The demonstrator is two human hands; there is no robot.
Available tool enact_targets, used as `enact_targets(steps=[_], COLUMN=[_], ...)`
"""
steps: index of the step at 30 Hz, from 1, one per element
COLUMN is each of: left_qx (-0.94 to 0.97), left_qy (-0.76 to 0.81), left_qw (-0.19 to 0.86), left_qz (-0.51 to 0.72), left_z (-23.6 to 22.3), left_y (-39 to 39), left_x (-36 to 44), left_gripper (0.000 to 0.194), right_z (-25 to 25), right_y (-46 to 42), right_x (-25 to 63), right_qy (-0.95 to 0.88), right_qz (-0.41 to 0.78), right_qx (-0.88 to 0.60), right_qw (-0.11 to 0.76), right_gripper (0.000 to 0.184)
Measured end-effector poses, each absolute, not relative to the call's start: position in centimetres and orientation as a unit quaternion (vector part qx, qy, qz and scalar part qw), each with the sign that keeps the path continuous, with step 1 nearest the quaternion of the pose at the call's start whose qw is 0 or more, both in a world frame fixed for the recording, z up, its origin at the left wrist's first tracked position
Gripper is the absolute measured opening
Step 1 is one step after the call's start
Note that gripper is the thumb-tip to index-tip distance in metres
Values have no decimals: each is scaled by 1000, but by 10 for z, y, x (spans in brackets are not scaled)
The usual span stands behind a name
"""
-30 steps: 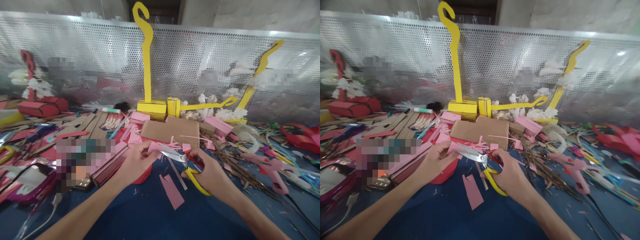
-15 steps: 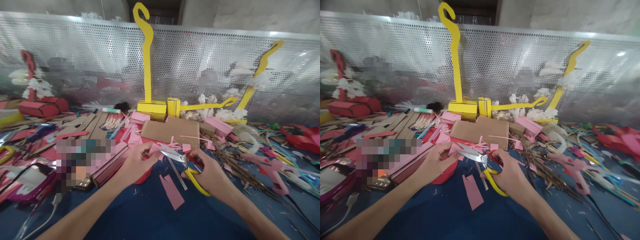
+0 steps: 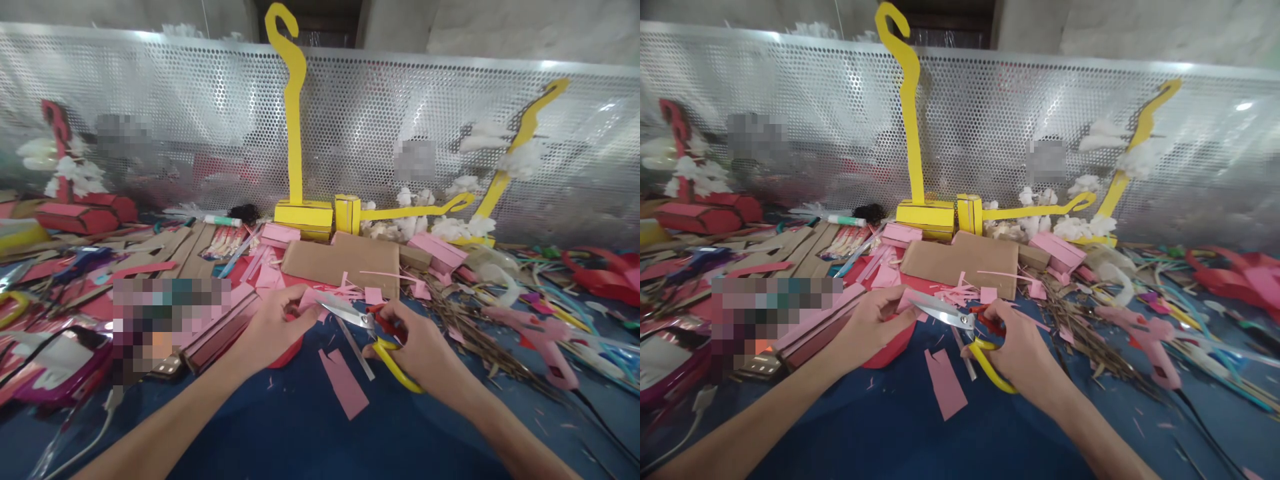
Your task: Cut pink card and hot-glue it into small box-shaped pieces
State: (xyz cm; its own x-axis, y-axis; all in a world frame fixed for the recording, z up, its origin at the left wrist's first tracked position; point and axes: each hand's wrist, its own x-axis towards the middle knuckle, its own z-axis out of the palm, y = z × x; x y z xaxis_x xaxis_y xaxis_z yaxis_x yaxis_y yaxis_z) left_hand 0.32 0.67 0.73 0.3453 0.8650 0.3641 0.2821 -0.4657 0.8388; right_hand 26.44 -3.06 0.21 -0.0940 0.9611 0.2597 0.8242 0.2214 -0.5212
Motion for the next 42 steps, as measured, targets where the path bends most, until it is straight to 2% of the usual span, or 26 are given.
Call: enact_targets(steps=[7, 12, 19, 28, 32, 42], left_qx=[748, 755, 760, 749, 747, 761], left_qy=[405, 405, 405, 420, 422, 403], left_qw=[317, 312, 306, 301, 300, 285], left_qz=[419, 411, 406, 414, 417, 420], left_z=[8, 9, 9, 5, 6, 11], left_y=[5, 4, 5, 6, 6, 5], left_x=[3, 2, 2, 2, 2, 3], left_gripper=[25, 17, 18, 44, 46, 39], right_z=[7, 2, 5, 2, 3, 0], right_y=[-32, -31, -31, -30, -31, -30], right_x=[263, 266, 264, 267, 268, 265], right_qy=[-724, -727, -725, -698, -704, -711], right_qz=[125, 105, 102, 124, 129, 126], right_qx=[-622, -621, -617, -635, -631, -625], right_qw=[271, 274, 289, 307, 298, 298], right_gripper=[36, 37, 37, 40, 45, 41])
